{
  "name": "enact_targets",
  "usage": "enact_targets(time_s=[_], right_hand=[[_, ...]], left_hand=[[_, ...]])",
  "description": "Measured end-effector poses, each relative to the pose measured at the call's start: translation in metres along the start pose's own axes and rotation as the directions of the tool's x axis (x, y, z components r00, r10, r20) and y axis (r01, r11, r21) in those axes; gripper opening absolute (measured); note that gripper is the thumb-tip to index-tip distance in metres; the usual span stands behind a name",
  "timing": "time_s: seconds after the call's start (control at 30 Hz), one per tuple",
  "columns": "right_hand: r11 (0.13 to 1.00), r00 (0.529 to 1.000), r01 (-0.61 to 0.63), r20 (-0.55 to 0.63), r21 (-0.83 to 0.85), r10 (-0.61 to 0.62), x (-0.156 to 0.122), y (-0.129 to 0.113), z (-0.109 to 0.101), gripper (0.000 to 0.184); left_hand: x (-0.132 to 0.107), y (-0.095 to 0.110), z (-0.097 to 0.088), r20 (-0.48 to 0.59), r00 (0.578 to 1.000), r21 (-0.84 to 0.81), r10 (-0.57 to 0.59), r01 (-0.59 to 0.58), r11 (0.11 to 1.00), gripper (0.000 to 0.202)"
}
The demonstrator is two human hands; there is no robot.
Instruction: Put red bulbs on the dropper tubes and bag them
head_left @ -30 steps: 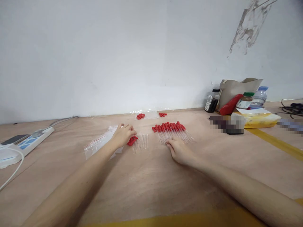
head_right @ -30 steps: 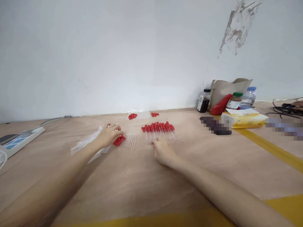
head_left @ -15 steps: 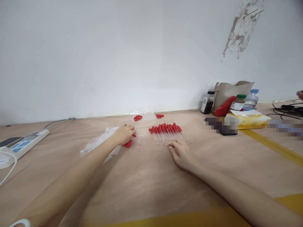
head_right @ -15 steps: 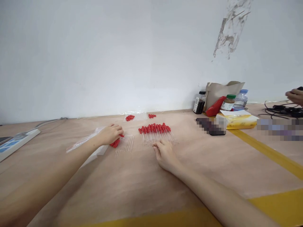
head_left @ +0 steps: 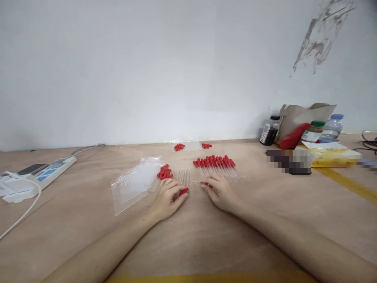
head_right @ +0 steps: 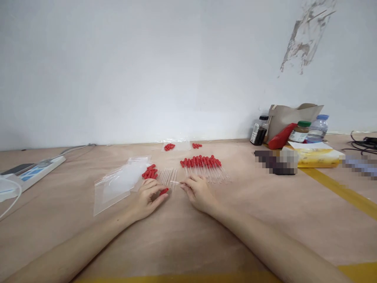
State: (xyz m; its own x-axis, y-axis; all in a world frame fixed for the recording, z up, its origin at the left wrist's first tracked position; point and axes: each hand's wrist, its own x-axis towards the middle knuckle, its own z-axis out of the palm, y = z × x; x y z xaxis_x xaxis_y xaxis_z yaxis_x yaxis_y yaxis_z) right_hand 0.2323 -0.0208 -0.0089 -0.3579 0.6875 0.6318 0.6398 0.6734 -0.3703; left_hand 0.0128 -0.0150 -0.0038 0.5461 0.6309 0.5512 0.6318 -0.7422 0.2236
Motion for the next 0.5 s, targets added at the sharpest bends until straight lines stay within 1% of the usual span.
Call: enact_targets(time_s=[0.07,0.13,0.33,0.5], right_hand=[[1.0,0.999,0.004,-0.037,0.013,-0.003,-0.002,0.0,0.0067,0.019],[1.0,0.999,0.007,-0.048,0.009,-0.007,-0.0054,0.0006,0.0106,0.018],[1.0,0.999,0.031,-0.036,-0.005,-0.031,-0.0105,0.0013,0.0099,0.016],[0.999,0.999,0.042,0.011,0.007,-0.042,-0.0098,0.0006,0.0098,0.016]], left_hand=[[0.0012,-0.0034,0.0006,-0.023,0.999,-0.003,-0.026,0.026,1.0,0.016],[0.0027,-0.0063,0.0013,-0.033,0.999,-0.002,-0.043,0.042,0.999,0.017],[0.0059,-0.0072,0.0037,-0.032,0.999,-0.027,-0.009,0.008,1.0,0.016],[0.0067,-0.0043,0.0036,-0.015,1.0,-0.03,0.008,-0.008,1.0,0.015]])
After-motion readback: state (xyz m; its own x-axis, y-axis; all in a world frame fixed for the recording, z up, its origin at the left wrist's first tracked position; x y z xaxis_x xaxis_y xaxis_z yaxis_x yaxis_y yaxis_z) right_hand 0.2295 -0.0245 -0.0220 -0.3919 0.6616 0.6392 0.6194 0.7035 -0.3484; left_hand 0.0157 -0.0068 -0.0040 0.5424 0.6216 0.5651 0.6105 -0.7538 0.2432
